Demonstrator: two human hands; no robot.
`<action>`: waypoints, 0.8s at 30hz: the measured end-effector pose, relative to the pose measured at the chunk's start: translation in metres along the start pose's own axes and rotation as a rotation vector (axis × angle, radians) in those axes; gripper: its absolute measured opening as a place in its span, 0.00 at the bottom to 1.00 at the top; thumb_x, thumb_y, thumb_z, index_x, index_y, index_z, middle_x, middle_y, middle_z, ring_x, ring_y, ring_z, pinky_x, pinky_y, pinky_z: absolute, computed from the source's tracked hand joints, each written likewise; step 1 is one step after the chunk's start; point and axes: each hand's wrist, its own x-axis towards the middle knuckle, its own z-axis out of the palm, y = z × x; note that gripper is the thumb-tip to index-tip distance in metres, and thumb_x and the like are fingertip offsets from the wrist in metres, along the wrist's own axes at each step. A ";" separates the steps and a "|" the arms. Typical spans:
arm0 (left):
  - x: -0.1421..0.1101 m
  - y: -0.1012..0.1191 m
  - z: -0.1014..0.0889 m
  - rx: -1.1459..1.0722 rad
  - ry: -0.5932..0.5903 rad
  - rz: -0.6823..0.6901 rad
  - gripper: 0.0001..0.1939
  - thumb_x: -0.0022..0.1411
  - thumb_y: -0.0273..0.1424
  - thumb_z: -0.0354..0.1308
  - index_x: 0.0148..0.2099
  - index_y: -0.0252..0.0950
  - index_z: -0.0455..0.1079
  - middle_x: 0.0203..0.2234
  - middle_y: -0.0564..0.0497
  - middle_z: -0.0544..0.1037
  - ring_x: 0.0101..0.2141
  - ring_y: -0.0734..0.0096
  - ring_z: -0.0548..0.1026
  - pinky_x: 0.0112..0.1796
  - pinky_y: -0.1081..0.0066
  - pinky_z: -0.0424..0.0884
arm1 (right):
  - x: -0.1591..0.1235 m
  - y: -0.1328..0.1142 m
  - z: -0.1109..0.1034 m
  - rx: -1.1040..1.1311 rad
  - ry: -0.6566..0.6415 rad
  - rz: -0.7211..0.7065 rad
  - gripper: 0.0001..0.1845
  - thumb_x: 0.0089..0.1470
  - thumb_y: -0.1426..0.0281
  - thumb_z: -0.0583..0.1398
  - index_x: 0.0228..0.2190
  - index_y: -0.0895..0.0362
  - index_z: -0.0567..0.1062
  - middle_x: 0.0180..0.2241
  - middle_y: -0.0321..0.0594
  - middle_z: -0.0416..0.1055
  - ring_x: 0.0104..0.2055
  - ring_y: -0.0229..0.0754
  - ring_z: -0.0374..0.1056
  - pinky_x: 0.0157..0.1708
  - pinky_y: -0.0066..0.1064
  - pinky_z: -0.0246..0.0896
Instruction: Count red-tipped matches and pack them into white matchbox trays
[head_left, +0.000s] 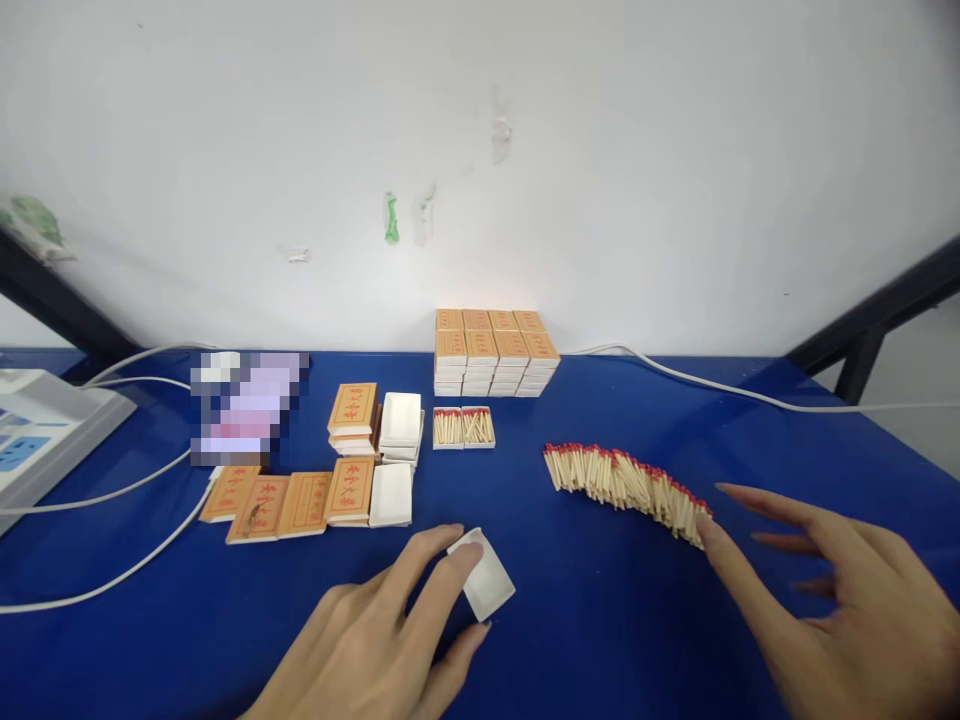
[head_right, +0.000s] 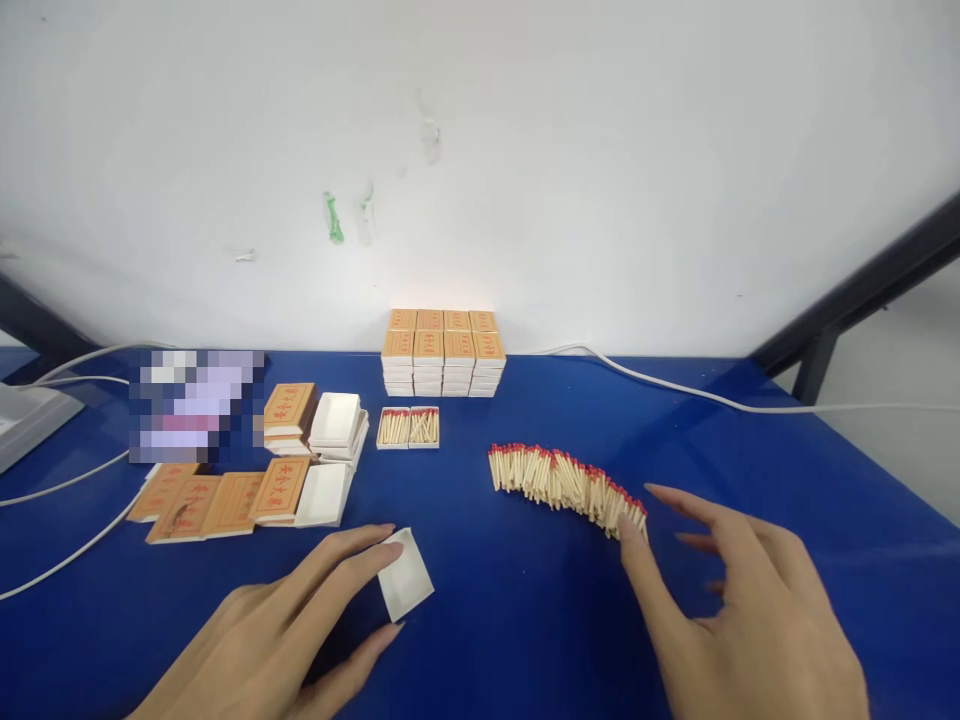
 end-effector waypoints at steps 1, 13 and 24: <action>0.001 0.000 0.000 -0.006 -0.002 0.000 0.21 0.87 0.42 0.42 0.66 0.38 0.69 0.59 0.46 0.84 0.32 0.66 0.89 0.24 0.69 0.85 | 0.003 -0.016 -0.003 0.007 -0.022 0.012 0.27 0.65 0.41 0.63 0.55 0.43 0.81 0.45 0.50 0.80 0.33 0.53 0.78 0.24 0.45 0.69; 0.000 -0.003 0.001 -0.015 -0.023 0.001 0.22 0.87 0.41 0.40 0.65 0.40 0.72 0.57 0.47 0.85 0.36 0.67 0.90 0.27 0.71 0.85 | 0.043 -0.104 0.037 -0.071 -0.076 -0.520 0.11 0.72 0.67 0.60 0.36 0.55 0.79 0.31 0.42 0.70 0.37 0.52 0.68 0.35 0.42 0.62; -0.007 -0.005 0.004 -0.008 -0.105 -0.009 0.21 0.86 0.41 0.42 0.67 0.42 0.71 0.61 0.49 0.83 0.37 0.68 0.89 0.28 0.71 0.85 | 0.038 -0.101 0.043 -0.102 -0.080 -0.493 0.10 0.71 0.63 0.61 0.36 0.54 0.75 0.32 0.42 0.67 0.39 0.52 0.63 0.34 0.41 0.55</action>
